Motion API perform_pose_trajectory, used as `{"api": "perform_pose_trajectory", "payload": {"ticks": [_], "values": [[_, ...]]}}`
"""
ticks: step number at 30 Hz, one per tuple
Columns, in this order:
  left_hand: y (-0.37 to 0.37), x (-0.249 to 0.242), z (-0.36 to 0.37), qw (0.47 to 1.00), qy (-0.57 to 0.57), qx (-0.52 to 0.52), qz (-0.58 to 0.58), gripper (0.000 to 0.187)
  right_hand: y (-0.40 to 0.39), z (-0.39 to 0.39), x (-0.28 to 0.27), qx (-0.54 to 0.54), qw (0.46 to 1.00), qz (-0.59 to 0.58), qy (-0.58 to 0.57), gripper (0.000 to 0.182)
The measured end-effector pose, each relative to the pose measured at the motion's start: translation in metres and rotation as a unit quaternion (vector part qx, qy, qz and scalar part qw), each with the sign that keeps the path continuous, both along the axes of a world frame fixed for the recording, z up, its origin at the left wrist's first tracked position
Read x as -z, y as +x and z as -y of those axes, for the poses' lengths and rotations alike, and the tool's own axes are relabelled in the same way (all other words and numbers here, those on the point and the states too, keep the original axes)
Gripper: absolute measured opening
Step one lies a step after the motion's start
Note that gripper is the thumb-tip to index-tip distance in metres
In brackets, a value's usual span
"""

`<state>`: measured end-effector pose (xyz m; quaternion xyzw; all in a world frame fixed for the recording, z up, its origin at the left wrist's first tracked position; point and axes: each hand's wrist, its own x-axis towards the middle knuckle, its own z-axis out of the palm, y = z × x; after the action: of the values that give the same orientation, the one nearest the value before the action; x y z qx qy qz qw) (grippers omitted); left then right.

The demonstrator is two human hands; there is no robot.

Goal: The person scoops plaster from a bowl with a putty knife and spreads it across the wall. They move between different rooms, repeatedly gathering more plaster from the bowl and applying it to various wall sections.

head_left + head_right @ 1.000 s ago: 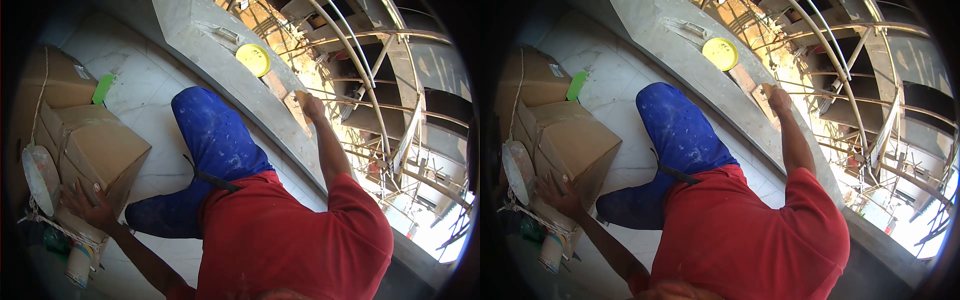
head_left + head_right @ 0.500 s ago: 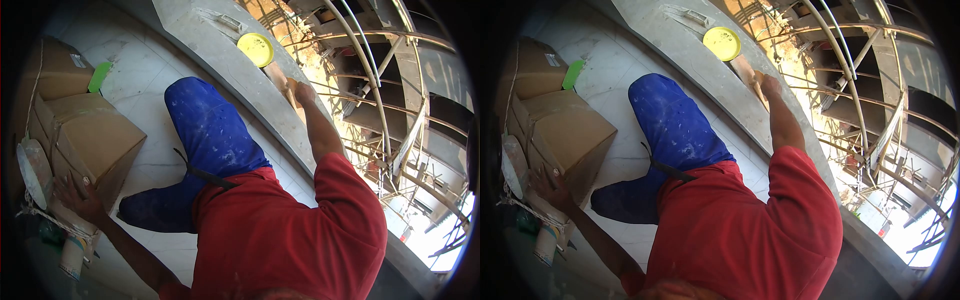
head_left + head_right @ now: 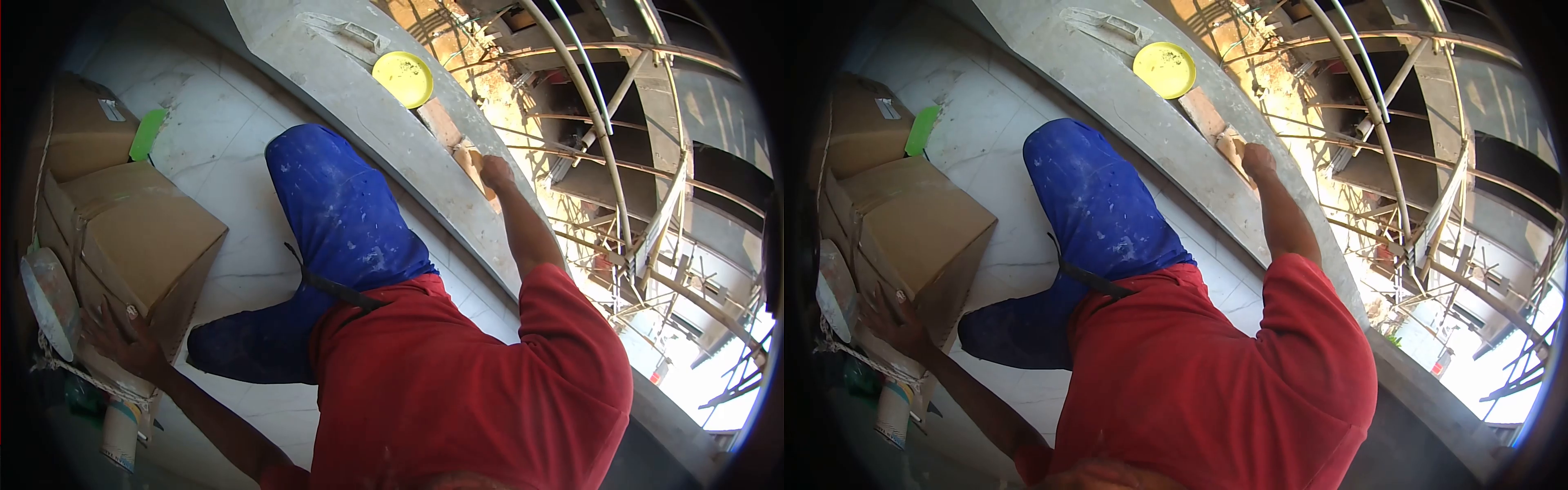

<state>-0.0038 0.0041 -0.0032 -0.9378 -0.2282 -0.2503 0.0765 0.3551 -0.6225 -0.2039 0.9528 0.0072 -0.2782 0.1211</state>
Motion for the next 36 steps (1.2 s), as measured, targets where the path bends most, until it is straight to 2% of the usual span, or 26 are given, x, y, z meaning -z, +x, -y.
{"api": "perform_pose_trajectory", "payload": {"ticks": [3,6,12,18,24,26,28,30,31,36], "values": [[-0.002,0.001,0.0,1.0,0.009,-0.019,0.002,0.046,0.0,0.004,-0.017,0.057,0.997,0.03,0.033,0.028],[-0.001,-0.002,0.002,1.0,0.01,-0.008,0.012,0.045,0.011,0.016,-0.018,0.008,0.996,0.045,0.078,0.029],[-0.004,0.002,0.0,1.0,0.008,0.001,0.02,0.043,0.015,-0.02,-0.024,0.01,0.997,0.045,0.069,0.03],[-0.006,0.007,0.0,0.999,-0.026,-0.026,0.009,0.046,0.057,-0.085,-0.012,-0.043,0.989,0.071,0.126,0.032],[-0.009,0.008,-0.003,0.999,-0.036,-0.036,-0.009,0.045,0.109,-0.1,0.043,-0.059,0.976,0.143,0.151,0.029],[-0.008,0.008,-0.003,0.999,-0.044,-0.028,-0.008,0.046,0.121,-0.102,0.048,-0.015,0.983,0.121,0.137,0.029],[-0.007,0.008,-0.003,0.999,-0.042,-0.029,-0.007,0.045,0.132,-0.103,0.051,-0.016,0.991,0.084,0.106,0.026],[-0.007,0.009,-0.003,0.999,-0.044,-0.028,-0.009,0.044,0.14,-0.106,0.055,0.021,0.989,0.093,0.116,0.025],[-0.005,0.007,-0.003,0.999,-0.048,-0.014,-0.003,0.043,0.143,-0.105,0.054,-0.032,0.992,0.068,0.099,0.025],[-0.006,0.006,-0.002,0.998,-0.051,-0.022,-0.008,0.042,0.139,-0.114,0.057,-0.051,0.994,0.031,0.089,0.025]]}}
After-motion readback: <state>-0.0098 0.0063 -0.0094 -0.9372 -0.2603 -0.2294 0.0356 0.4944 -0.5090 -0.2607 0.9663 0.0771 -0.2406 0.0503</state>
